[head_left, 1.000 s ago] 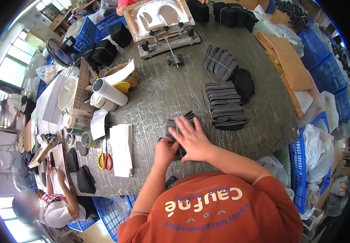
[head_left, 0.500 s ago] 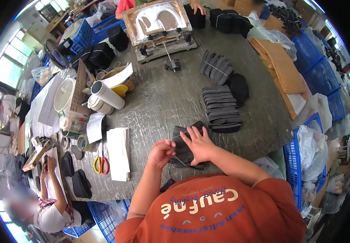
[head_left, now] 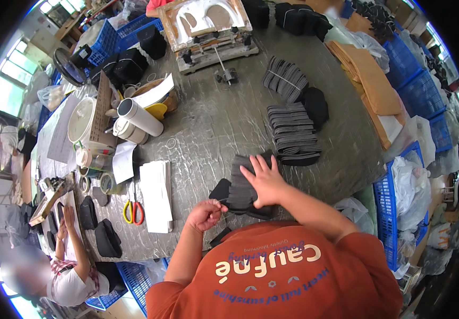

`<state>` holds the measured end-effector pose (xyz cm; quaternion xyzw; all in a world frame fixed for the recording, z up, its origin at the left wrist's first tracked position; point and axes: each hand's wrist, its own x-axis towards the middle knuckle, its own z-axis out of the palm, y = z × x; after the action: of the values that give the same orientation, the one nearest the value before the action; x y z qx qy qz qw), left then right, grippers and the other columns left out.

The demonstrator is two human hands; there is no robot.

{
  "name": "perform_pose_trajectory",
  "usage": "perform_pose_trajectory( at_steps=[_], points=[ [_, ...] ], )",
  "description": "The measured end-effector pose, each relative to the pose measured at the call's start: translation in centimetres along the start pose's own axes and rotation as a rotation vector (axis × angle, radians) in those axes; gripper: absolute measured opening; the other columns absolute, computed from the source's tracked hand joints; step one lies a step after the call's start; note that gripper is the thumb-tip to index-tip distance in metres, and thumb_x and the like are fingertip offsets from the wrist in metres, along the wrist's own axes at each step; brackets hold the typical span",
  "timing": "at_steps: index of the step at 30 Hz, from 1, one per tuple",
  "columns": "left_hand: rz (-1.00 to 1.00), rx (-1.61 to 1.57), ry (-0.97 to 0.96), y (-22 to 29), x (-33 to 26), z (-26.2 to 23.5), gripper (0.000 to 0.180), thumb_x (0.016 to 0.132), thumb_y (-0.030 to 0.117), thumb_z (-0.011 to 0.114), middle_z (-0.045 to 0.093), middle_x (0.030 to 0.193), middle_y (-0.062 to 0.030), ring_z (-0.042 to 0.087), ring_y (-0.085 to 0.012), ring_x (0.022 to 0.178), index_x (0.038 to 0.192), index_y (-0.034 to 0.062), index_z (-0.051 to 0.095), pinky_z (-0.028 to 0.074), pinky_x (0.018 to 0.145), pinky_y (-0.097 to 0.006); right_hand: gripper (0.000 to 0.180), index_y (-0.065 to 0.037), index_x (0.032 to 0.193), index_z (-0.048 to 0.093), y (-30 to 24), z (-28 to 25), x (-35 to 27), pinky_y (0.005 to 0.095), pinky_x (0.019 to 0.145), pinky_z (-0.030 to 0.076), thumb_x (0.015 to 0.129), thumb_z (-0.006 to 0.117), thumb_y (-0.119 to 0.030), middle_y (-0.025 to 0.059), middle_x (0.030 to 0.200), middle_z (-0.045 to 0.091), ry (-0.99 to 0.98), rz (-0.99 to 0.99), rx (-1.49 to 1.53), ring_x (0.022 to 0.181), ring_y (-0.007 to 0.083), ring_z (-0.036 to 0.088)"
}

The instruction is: Organizing, stacking, and labeling stacks of shoe upper components on a production table.

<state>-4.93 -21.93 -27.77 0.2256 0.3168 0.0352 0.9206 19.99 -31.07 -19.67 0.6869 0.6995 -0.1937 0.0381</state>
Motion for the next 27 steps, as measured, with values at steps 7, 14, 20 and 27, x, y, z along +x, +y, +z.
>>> perform_pose_trajectory(
  at_steps=[7, 14, 20, 27],
  points=[
    [0.106, -0.277, 0.264, -1.6, -1.4, 0.6, 0.010, 0.085, 0.008, 0.049, 0.059, 0.074, -0.0079, 0.042, -0.0097, 0.045, 0.089, 0.0009, 0.056, 0.036, 0.041, -0.018, 0.092, -0.015, 0.135, 0.036, 3.0, -3.6, 6.9, 0.0611, 0.104, 0.013, 0.054, 0.078, -0.028, 0.0193, 0.145, 0.017, 0.111, -0.104, -0.111, 0.135, 0.0322, 0.015],
    [0.382, 0.834, 0.910, -0.4, 1.2, -1.7, 0.033, 0.077, 0.025, 0.068, 0.064, 0.080, -0.0130, 0.060, -0.0198, 0.061, 0.091, -0.0034, 0.058, 0.047, 0.052, -0.029, 0.075, -0.017, 0.132, 0.039, -0.9, 1.1, 2.5, 0.0561, 0.104, 0.017, 0.066, 0.074, -0.024, 0.0173, 0.142, 0.020, 0.484, 0.021, 0.185, 0.132, 0.0361, 0.018],
    [0.391, 1.369, 1.121, 3.1, 5.5, 2.8, 0.043, 0.067, 0.027, 0.074, 0.064, 0.081, -0.0206, 0.062, -0.0342, 0.078, 0.093, -0.0050, 0.061, 0.049, 0.070, -0.038, 0.085, -0.023, 0.139, 0.026, 0.8, 6.2, 2.0, 0.0534, 0.105, 0.020, 0.069, 0.074, -0.022, 0.0162, 0.145, 0.011, 0.340, 0.143, 0.027, 0.133, 0.0367, 0.015],
    [0.649, 0.918, 0.861, 3.0, 1.0, -1.6, 0.013, 0.082, 0.004, 0.058, 0.061, 0.076, -0.0082, 0.058, -0.0120, 0.071, 0.091, -0.0048, 0.058, 0.046, 0.057, -0.027, 0.082, -0.018, 0.137, 0.028, 1.3, 6.0, -0.4, 0.0460, 0.104, 0.026, 0.069, 0.073, -0.018, 0.0191, 0.141, 0.017, 0.558, 0.129, 0.368, 0.129, 0.0370, 0.022]
  ],
)
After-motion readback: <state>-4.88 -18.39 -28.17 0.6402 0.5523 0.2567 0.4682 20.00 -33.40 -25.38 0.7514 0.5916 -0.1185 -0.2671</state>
